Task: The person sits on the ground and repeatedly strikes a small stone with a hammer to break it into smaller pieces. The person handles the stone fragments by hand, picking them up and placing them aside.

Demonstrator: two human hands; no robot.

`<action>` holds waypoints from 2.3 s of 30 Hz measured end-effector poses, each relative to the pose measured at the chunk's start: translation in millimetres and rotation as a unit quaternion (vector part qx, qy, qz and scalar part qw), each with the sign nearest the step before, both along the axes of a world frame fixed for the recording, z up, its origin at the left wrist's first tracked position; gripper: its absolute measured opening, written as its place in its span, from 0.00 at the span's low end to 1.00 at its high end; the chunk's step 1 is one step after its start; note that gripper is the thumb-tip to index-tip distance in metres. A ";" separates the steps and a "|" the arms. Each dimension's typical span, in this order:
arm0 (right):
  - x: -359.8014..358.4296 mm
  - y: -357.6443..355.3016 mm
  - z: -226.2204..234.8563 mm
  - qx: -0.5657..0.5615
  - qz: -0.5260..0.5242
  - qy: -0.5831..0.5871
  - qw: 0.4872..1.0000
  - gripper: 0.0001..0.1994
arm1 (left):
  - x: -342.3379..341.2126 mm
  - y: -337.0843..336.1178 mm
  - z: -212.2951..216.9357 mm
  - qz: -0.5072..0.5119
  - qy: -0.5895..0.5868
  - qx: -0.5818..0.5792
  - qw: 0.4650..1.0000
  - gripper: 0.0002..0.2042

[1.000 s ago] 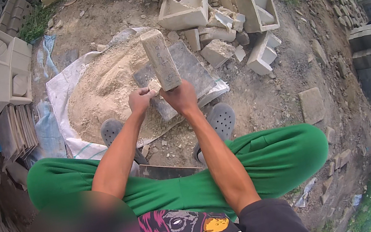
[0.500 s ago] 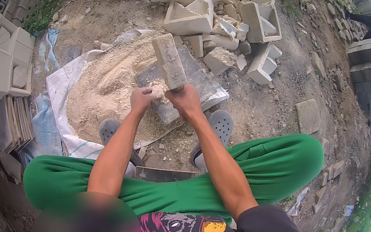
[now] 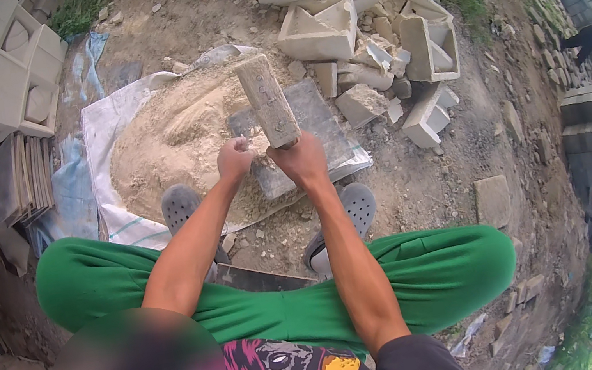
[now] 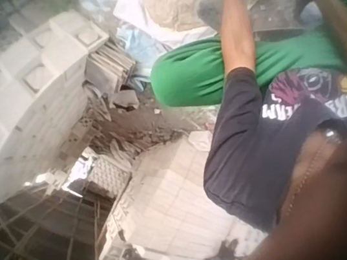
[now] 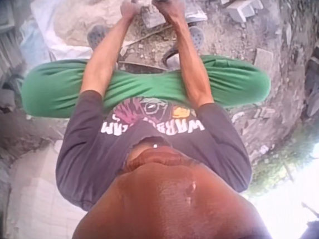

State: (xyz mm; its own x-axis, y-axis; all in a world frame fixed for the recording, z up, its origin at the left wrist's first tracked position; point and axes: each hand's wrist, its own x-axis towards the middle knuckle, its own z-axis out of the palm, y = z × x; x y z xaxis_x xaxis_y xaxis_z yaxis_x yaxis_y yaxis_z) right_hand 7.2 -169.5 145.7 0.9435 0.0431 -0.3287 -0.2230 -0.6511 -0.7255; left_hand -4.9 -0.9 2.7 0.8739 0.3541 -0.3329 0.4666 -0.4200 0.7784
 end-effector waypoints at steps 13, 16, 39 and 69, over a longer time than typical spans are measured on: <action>-25.9 -32.5 -78.7 0.004 -0.079 0.120 0.990 0.14 | 1.7 -12.4 18.3 0.029 0.066 -0.046 0.996 0.19; -5.1 -28.9 -29.7 0.053 -0.048 0.117 0.991 0.17 | 4.3 -7.5 20.1 -0.018 0.049 -0.045 0.998 0.18; -15.1 -14.6 -35.4 0.132 -0.061 -0.084 0.986 0.16 | 10.4 -4.2 21.6 -0.034 0.032 -0.005 0.999 0.20; -0.9 -12.3 11.7 0.062 -0.093 -0.176 0.978 0.16 | 9.8 -3.2 9.8 -0.045 -0.002 -0.034 0.998 0.18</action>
